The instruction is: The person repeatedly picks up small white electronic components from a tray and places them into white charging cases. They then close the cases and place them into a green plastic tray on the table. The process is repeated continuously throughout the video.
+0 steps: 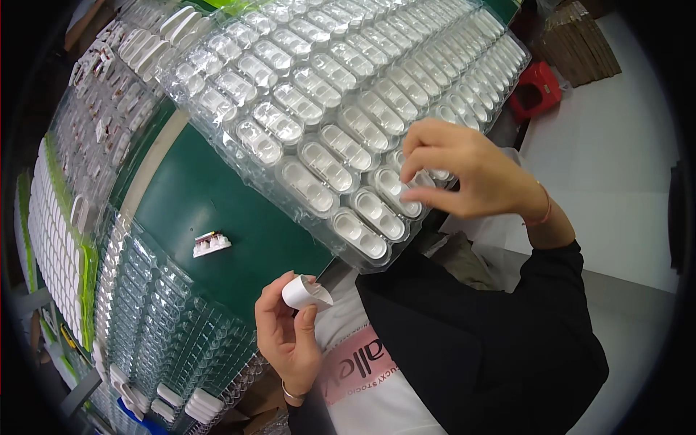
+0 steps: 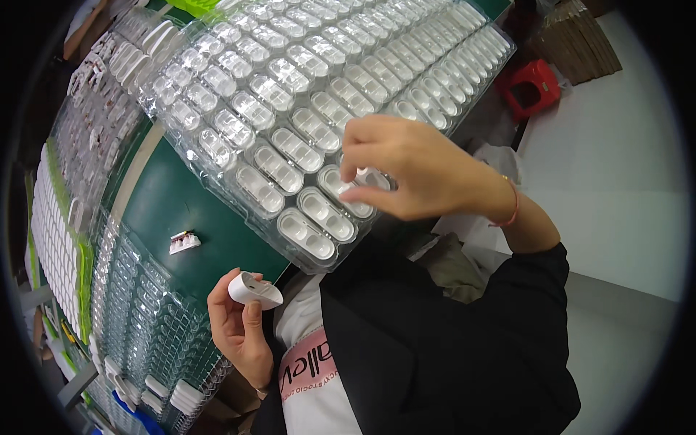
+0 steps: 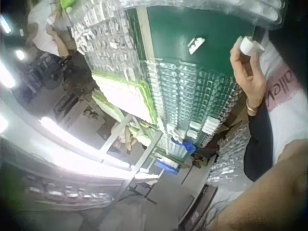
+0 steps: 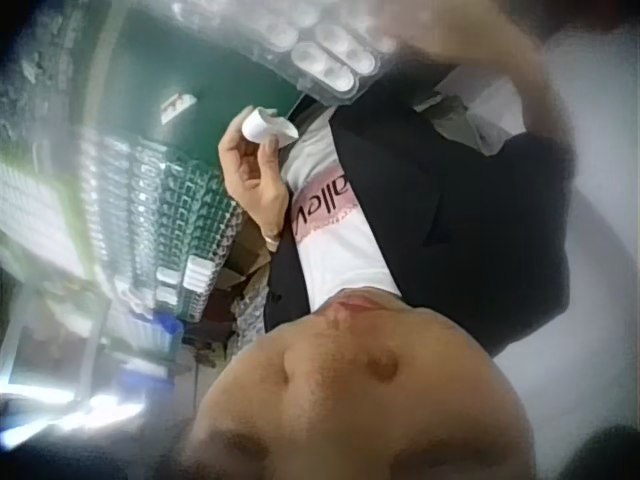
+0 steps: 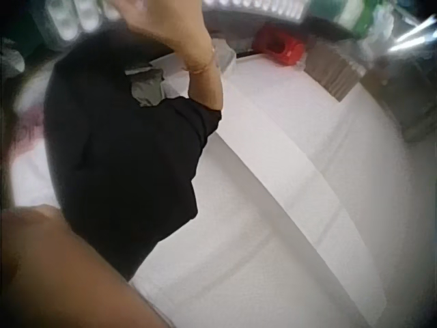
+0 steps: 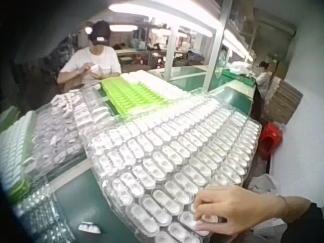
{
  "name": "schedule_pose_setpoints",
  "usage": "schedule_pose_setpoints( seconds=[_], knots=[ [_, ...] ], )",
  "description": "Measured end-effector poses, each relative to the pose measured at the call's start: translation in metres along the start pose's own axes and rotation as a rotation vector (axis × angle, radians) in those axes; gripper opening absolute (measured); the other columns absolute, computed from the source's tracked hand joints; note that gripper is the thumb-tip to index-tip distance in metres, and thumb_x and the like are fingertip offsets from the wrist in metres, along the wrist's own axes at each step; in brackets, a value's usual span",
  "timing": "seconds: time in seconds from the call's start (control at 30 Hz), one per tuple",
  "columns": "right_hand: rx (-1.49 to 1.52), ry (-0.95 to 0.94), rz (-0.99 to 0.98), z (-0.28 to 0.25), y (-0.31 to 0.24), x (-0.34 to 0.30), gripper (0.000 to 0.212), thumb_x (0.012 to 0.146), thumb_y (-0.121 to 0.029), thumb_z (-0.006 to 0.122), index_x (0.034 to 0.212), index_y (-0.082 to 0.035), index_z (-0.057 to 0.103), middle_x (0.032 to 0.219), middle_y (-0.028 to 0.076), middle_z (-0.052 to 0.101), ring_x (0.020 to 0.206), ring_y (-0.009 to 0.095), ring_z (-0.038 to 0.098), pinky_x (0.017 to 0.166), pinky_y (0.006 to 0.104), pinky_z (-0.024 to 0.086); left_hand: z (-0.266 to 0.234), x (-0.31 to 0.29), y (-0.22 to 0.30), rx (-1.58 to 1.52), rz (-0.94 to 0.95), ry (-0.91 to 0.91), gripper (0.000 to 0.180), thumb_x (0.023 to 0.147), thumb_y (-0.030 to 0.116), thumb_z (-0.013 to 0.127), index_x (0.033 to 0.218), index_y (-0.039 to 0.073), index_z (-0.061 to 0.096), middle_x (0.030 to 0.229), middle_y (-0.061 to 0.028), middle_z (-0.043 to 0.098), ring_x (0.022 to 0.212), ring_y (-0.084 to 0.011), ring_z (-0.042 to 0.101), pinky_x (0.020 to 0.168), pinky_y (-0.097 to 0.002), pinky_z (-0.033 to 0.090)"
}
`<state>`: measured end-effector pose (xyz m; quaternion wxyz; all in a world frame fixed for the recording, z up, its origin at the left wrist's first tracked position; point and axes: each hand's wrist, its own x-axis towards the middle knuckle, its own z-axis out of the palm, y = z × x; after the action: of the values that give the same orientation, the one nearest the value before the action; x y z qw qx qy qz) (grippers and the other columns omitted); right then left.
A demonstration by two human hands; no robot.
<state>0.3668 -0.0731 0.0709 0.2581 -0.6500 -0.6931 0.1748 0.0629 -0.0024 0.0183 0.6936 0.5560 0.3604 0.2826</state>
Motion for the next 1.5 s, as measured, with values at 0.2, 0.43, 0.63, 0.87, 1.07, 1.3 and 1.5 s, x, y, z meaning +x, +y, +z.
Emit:
schedule_pose_setpoints(
  seconds=[0.2,0.43,0.63,0.87,1.07,1.3,1.5],
  knots=[
    [-0.232,0.033,-0.003,0.026,-0.03,-0.006,0.027,0.074,-0.018,0.08,0.089,-0.007,0.06,0.092,0.006,0.054,0.077,0.024,0.055,0.065,0.0345,0.045,-0.007,-0.004,-0.002,0.005,0.015,-0.069,0.04,0.091,-0.003,0.061,0.129,-0.007,0.047,0.118,-0.0173,0.059,0.107,-0.0211,0.061,0.095,-0.0329,0.049],
    [-0.245,0.027,0.214,0.043,-0.041,-0.007,0.021,0.075,-0.013,0.075,0.086,-0.004,0.059,0.083,0.008,0.051,0.076,0.026,0.056,0.065,0.0359,0.046,-0.009,-0.01,-0.008,-0.042,0.102,-0.114,0.041,0.09,-0.002,0.063,0.128,-0.008,0.047,0.118,-0.0177,0.059,0.108,-0.0214,0.061,0.095,-0.0326,0.048],
    [0.177,0.119,0.444,0.017,-0.051,0.001,0.012,0.083,-0.008,0.068,0.09,0.0,0.061,0.086,0.006,0.064,0.077,0.015,0.065,0.062,0.0269,0.05,-0.011,-0.013,-0.008,-0.022,0.117,0.01,0.042,0.095,0.009,0.061,0.131,-0.005,0.046,0.116,-0.018,0.063,0.101,-0.0214,0.064,0.09,-0.033,0.051],
    [0.859,-0.167,0.389,0.029,-0.06,0.039,0.02,0.089,-0.001,0.065,0.108,0.006,0.065,0.093,0.009,0.068,0.08,0.011,0.068,0.064,0.0207,0.056,0.001,0.006,-0.008,-0.058,0.52,0.105,0.043,0.093,0.021,0.066,0.121,-0.006,0.049,0.12,-0.0228,0.057,0.094,-0.0242,0.065,0.085,-0.0343,0.053],
    [1.158,-0.432,0.467,0.043,-0.074,0.077,0.028,0.091,0.001,0.063,0.118,0.007,0.061,0.112,0.017,0.066,0.089,0.017,0.07,0.067,0.0246,0.059,-0.007,0.01,-0.009,-0.035,0.52,0.061,0.043,0.084,-0.004,0.068,0.123,-0.005,0.051,0.115,-0.0205,0.061,0.106,-0.027,0.061,0.094,-0.038,0.049],
    [1.25,-0.489,0.351,0.063,-0.066,0.091,0.032,0.095,-0.011,0.063,0.122,0.004,0.056,0.112,0.015,0.066,0.089,0.015,0.067,0.073,0.0264,0.057,-0.016,0.006,-0.008,-0.224,0.392,0.098,0.042,0.09,0.009,0.067,0.123,-0.006,0.048,0.114,-0.0192,0.06,0.104,-0.0231,0.06,0.091,-0.0352,0.049],
    [1.336,-0.513,0.298,0.07,-0.062,0.094,0.031,0.098,-0.021,0.062,0.118,0.002,0.057,0.107,0.011,0.067,0.093,0.015,0.066,0.078,0.029,0.056,-0.018,0.007,-0.007,-0.312,0.329,0.275,0.047,0.094,0.024,0.066,0.125,-0.006,0.047,0.111,-0.0176,0.057,0.093,-0.0213,0.061,0.079,-0.031,0.051]
  ],
)
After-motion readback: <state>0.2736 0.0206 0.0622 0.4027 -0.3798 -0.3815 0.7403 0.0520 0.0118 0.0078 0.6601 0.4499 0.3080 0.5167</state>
